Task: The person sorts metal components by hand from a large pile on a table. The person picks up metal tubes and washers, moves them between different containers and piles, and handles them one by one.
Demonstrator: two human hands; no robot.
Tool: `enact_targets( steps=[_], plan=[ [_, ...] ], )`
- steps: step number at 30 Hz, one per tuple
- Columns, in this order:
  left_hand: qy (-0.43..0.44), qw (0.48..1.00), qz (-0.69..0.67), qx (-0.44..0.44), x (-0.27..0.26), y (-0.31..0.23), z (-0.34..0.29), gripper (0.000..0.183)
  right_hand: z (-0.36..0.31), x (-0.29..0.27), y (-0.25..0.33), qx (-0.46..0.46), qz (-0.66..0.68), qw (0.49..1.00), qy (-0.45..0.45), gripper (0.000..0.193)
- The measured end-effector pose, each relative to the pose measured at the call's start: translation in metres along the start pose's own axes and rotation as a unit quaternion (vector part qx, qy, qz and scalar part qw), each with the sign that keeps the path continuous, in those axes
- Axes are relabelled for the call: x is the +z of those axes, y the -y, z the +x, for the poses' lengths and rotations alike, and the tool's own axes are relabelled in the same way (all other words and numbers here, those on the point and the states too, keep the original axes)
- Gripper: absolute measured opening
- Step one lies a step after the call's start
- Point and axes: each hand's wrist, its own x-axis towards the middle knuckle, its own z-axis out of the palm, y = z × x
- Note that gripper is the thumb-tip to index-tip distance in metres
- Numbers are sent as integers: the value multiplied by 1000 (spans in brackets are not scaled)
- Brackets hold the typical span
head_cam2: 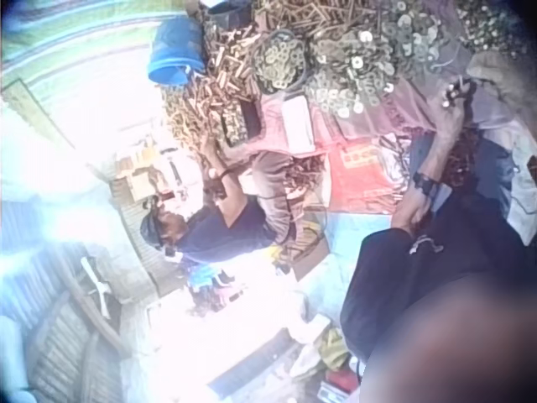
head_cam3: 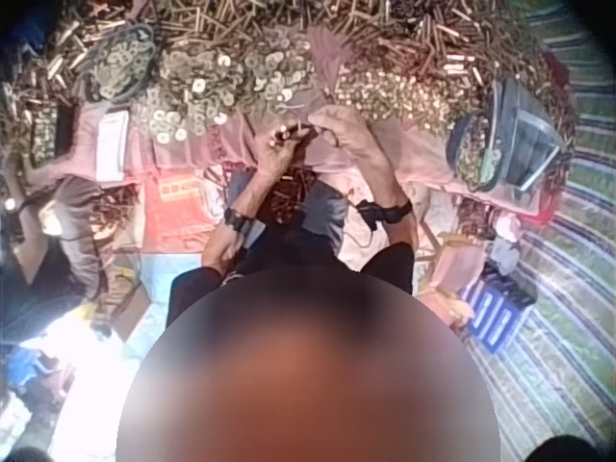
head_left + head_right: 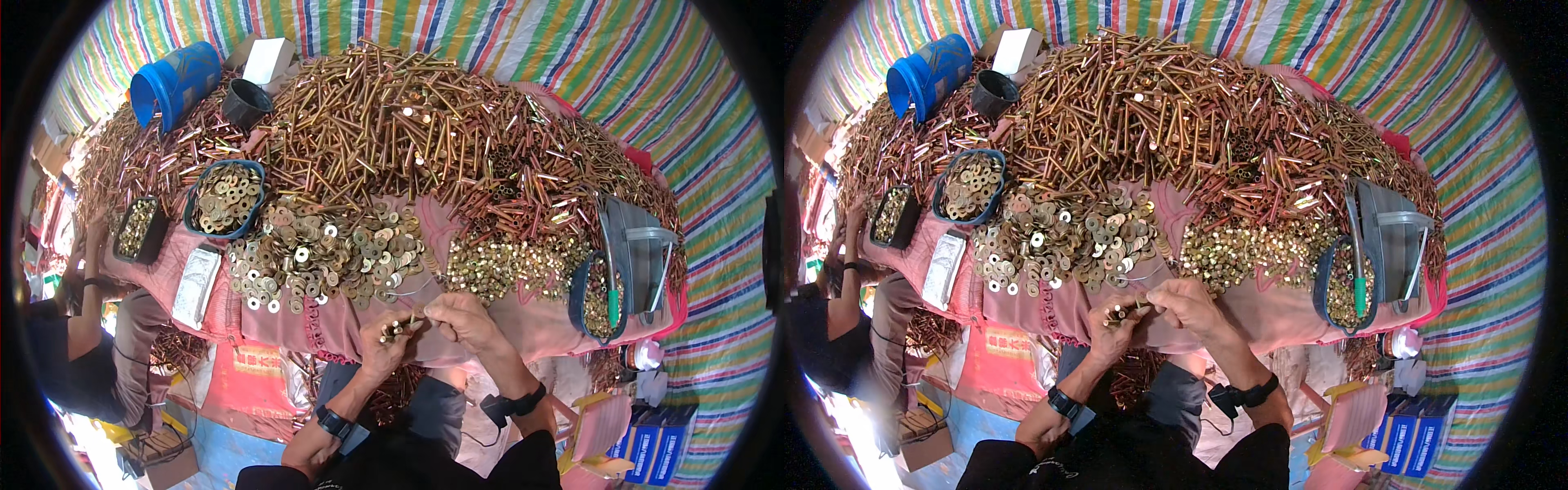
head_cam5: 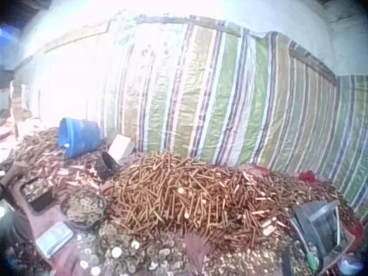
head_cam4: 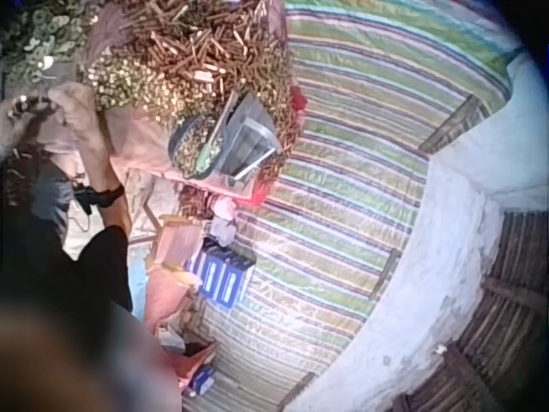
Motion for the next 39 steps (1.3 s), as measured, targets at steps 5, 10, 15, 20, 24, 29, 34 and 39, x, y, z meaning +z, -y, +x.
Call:
enact_targets(
  steps=[5,10,15,20,24,29,34,39],
  plan=[
    [1,999,-11,31,1,1,0,35,-7,8,-4,-4,19,1000,-18,23],
    [11,998,16,65,-1,1,1,33,-12,23,-15,-31,44,997,-56,27],
    [-5,997,10,76,0,-3,5,24,-13,26,-18,-95,-56,989,-103,28],
    [8,999,26,32,-1,-5,6,18,23,-5,11,-328,-396,813,-274,18],
    [12,999,-3,30,-2,-6,5,15,68,-42,50,-389,-593,612,-351,14],
    [25,999,19,9,-1,-5,6,12,127,-61,63,-256,-727,584,-255,19],
    [20,1000,-10,16,0,-4,7,12,157,-58,54,-169,-817,514,-202,17],
    [17,1000,10,11,1,-2,6,11,140,-56,67,-328,-686,597,-255,17]
  ],
)
